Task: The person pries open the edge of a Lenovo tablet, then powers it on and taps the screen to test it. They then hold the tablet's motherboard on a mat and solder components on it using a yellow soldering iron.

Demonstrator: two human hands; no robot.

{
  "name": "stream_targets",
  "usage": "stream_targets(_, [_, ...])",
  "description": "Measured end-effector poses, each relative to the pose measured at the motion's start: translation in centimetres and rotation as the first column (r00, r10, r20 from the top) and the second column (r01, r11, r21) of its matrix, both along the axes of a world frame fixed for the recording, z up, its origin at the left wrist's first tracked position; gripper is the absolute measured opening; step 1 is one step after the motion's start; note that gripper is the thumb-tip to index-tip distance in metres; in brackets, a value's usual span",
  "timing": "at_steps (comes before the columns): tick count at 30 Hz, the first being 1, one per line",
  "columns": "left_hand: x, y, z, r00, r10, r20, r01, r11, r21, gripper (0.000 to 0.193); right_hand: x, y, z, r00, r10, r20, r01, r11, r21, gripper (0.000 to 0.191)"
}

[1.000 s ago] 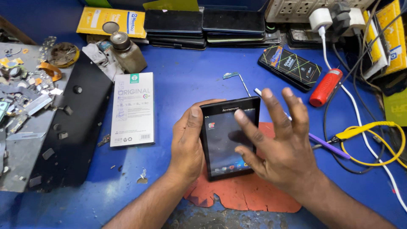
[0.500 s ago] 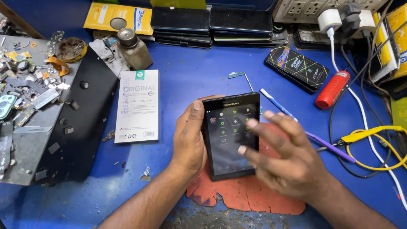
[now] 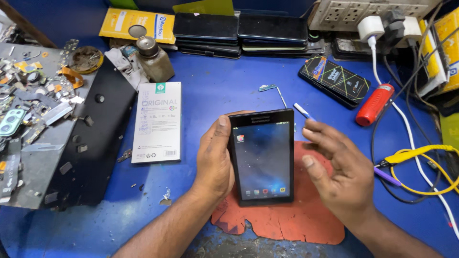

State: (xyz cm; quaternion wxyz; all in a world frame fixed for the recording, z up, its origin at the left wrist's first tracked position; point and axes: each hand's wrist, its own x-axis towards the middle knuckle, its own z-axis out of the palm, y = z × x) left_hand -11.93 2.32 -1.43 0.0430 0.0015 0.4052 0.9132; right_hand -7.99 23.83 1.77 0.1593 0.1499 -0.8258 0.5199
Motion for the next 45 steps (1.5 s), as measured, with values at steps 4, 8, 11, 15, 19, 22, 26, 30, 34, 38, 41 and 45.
stream_targets(4, [0.0, 0.2, -0.5, 0.998, 0.049, 0.038, -0.049, 0.999, 0.002, 0.047, -0.3, -0.3, -1.4, 0.967, 0.051, 0.251, 0.055, 0.915, -0.4, 0.037])
stream_targets(8, [0.1, 0.3, -0.6, 0.997, 0.069, 0.04, -0.069, 0.998, 0.003, 0.049, -0.3, -0.4, -2.2, 0.935, -0.036, 0.353, 0.166, 0.924, -0.344, 0.037])
stream_targets(11, [0.2, 0.5, -0.5, 0.997, 0.074, 0.027, -0.074, 0.997, -0.003, 0.05, -0.2, -0.4, -2.5, 0.919, -0.069, 0.387, 0.202, 0.927, -0.316, 0.037])
stream_targets(15, [0.5, 0.5, -0.4, 0.998, 0.055, 0.034, -0.056, 0.998, 0.015, 0.049, 0.0, -0.4, -2.8, 0.919, -0.062, 0.39, 0.199, 0.925, -0.323, 0.037])
stream_targets(19, [0.6, 0.6, -0.2, 0.998, 0.037, 0.047, -0.038, 0.999, 0.023, 0.05, 0.0, -0.4, -2.8, 0.945, -0.034, 0.325, 0.142, 0.939, -0.313, 0.038])
stream_targets(22, [0.7, 0.6, 0.0, 0.999, 0.033, 0.026, -0.033, 0.999, -0.002, 0.052, 0.0, -0.2, -2.5, 0.956, -0.053, 0.289, 0.129, 0.959, -0.251, 0.037])
stream_targets(26, [0.7, 0.6, 0.5, 0.999, 0.002, 0.034, -0.001, 1.0, -0.023, 0.053, -0.2, -0.1, -2.2, 0.942, -0.046, 0.332, 0.148, 0.946, -0.29, 0.037])
stream_targets(30, [0.9, 0.4, 0.7, 0.999, -0.019, 0.032, 0.019, 1.0, -0.015, 0.052, -0.3, -0.1, -2.1, 0.919, -0.056, 0.39, 0.184, 0.936, -0.3, 0.042])
stream_targets(34, [0.8, 0.3, 0.6, 0.999, -0.04, -0.005, 0.04, 0.999, -0.006, 0.052, -0.6, 0.1, -2.1, 0.938, -0.05, 0.342, 0.148, 0.952, -0.267, 0.043])
stream_targets(38, [0.7, 0.2, 0.4, 0.999, -0.039, -0.037, 0.037, 0.998, -0.051, 0.053, -0.8, 0.2, -2.0, 0.935, -0.05, 0.351, 0.15, 0.953, -0.264, 0.045])
stream_targets(41, [0.6, 0.3, 0.3, 0.999, -0.038, -0.028, 0.037, 0.998, -0.052, 0.054, -0.9, 0.2, -2.0, 0.928, -0.056, 0.368, 0.157, 0.955, -0.252, 0.045])
stream_targets(45, [0.6, 0.3, 0.3, 0.997, -0.08, 0.011, 0.08, 0.997, 0.02, 0.054, -0.9, 0.3, -2.2, 0.929, -0.031, 0.369, 0.144, 0.949, -0.281, 0.043])
